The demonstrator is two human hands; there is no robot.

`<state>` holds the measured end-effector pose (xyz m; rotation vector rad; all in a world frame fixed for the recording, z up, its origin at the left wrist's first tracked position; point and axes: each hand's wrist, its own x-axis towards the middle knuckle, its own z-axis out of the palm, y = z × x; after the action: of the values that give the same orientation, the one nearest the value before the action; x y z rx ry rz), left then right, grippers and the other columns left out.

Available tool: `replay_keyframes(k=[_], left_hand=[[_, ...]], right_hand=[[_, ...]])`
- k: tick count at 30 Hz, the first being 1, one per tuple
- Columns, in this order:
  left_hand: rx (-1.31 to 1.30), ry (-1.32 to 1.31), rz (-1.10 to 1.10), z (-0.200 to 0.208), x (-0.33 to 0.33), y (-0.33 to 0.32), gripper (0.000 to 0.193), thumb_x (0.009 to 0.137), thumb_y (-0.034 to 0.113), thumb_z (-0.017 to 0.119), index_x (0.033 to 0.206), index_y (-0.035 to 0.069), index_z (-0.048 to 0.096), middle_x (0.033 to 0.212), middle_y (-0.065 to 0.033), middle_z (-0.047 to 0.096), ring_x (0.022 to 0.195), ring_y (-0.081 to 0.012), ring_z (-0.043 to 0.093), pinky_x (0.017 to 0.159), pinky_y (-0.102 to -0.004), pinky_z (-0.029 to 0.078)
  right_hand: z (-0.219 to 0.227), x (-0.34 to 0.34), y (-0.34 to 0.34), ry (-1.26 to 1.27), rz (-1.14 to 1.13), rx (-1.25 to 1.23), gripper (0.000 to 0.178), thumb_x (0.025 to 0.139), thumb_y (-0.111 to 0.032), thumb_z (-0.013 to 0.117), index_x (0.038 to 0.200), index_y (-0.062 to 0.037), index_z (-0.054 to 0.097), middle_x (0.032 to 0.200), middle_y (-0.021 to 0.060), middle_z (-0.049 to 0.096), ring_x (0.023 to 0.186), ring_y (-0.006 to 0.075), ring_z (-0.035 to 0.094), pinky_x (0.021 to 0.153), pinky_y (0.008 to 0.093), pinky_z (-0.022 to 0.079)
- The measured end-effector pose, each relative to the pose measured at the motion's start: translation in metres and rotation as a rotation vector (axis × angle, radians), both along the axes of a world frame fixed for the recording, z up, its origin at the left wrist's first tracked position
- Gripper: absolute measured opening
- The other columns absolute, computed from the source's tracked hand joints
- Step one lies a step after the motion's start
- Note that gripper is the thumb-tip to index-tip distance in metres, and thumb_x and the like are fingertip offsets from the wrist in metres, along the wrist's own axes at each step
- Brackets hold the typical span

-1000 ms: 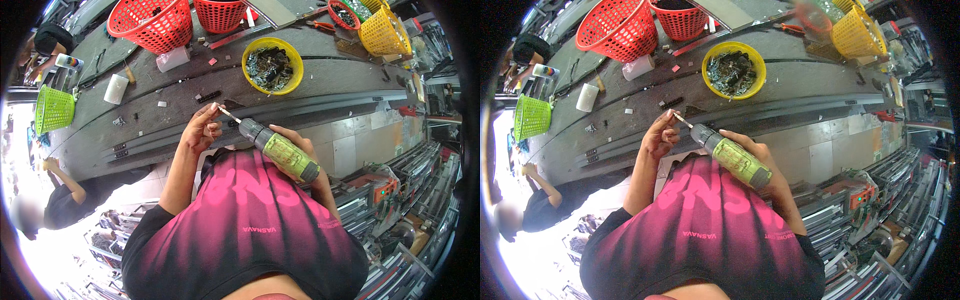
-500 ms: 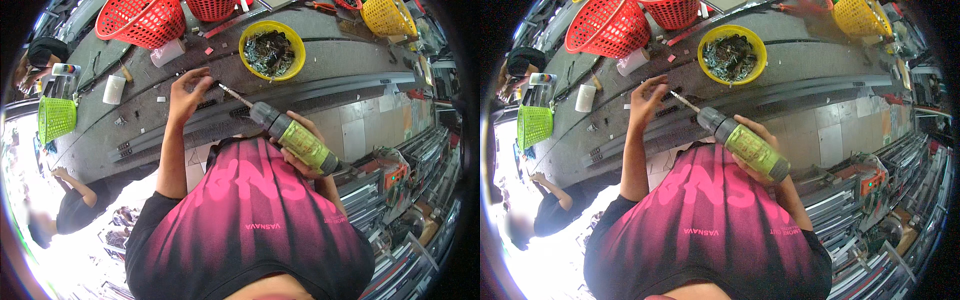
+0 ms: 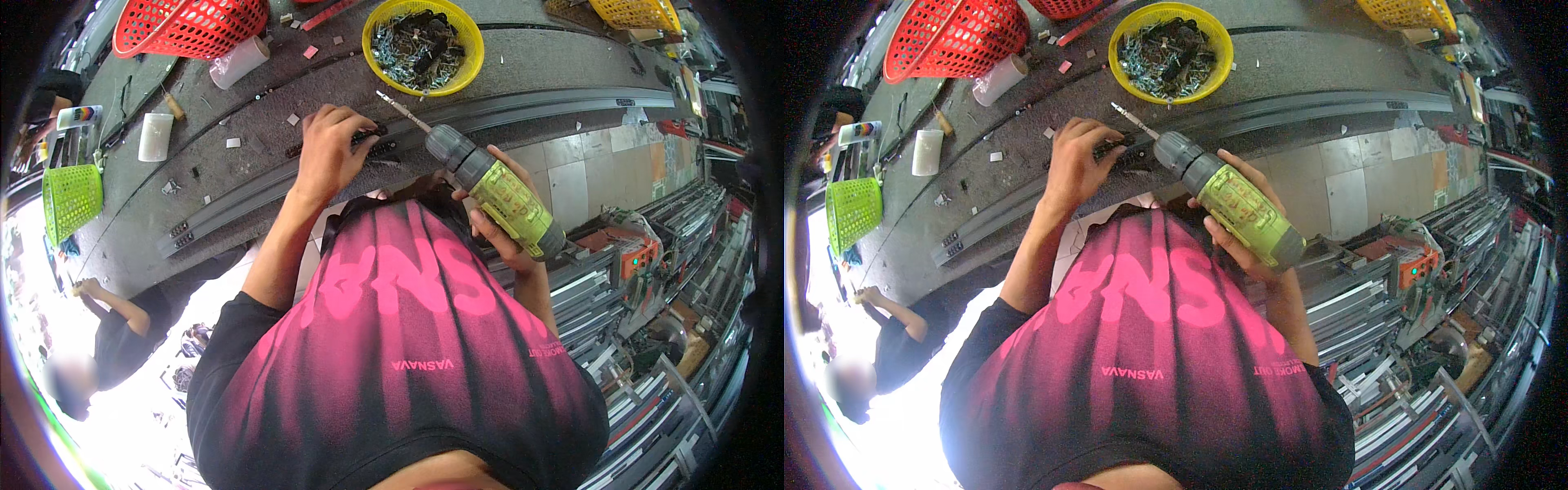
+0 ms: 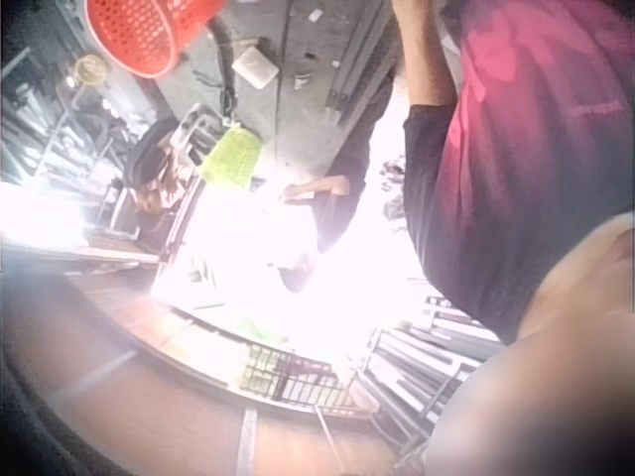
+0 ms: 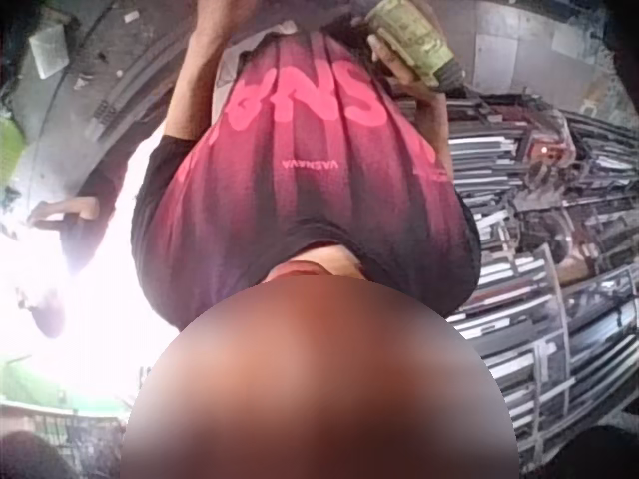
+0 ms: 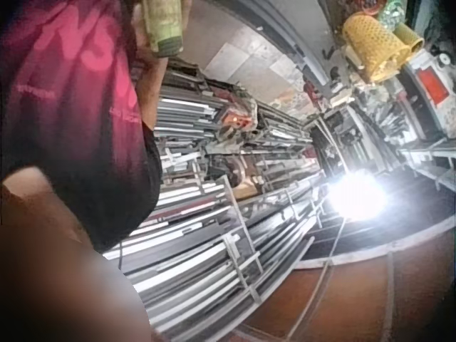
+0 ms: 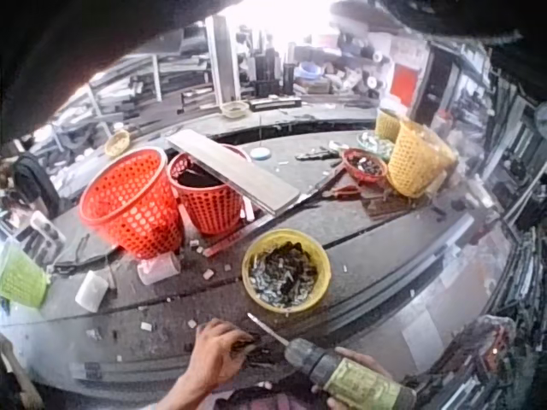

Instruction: The person assembles a metal frame by placing black plastic brackets onto a long metal bar and securing them with screws using a cordless drill. They repeatedly pick brackets and screws from nearby baskets, align the brackets, and drive screws into the bar.

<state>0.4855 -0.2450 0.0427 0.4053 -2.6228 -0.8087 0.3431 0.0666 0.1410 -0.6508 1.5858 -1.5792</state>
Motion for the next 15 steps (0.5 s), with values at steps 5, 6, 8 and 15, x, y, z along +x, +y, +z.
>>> replay_keyframes(k=[5,6,8,15], left_hand=[[0.090,0.009,0.062,-0.008,0.002,0.007,0.028,0.086,0.018,0.094,0.113,0.015,0.087,0.124,-0.0034,0.078,0.126,-0.0309,0.071,0.110,-0.0500,0.050],[0.110,0.002,0.051,-0.009,0.003,0.006,0.026,0.087,0.017,0.094,0.112,0.015,0.087,0.123,-0.0029,0.080,0.126,-0.0309,0.071,0.110,-0.0501,0.050],[0.104,-0.037,0.053,-0.013,0.005,0.003,0.024,0.089,0.014,0.093,0.112,0.012,0.087,0.123,-0.0073,0.084,0.125,-0.0320,0.074,0.110,-0.0491,0.054],[0.134,0.000,0.092,-0.021,0.010,0.005,0.020,0.092,0.017,0.091,0.112,0.014,0.088,0.119,-0.0040,0.085,0.122,-0.0289,0.076,0.117,-0.0471,0.047]], right_hand=[[-0.007,-0.004,-0.005,0.127,0.037,-0.038,0.088,0.103,0.001,0.080,0.179,-0.0040,0.037,0.126,0.0165,0.083,0.092,0.0109,0.073,0.082,0.0265,0.060],[-0.007,-0.004,-0.005,0.123,0.038,-0.030,0.087,0.102,0.001,0.081,0.179,-0.0033,0.038,0.128,0.0160,0.083,0.098,0.0126,0.074,0.088,0.0283,0.060],[-0.005,-0.004,-0.004,0.078,0.047,-0.005,0.085,0.102,0.002,0.082,0.177,-0.0016,0.042,0.130,0.0143,0.083,0.115,0.0171,0.078,0.104,0.0333,0.060],[-0.006,-0.006,-0.009,0.085,0.079,0.039,0.084,0.101,0.000,0.083,0.176,-0.0011,0.045,0.129,0.0124,0.083,0.118,0.0168,0.077,0.108,0.0335,0.058]])
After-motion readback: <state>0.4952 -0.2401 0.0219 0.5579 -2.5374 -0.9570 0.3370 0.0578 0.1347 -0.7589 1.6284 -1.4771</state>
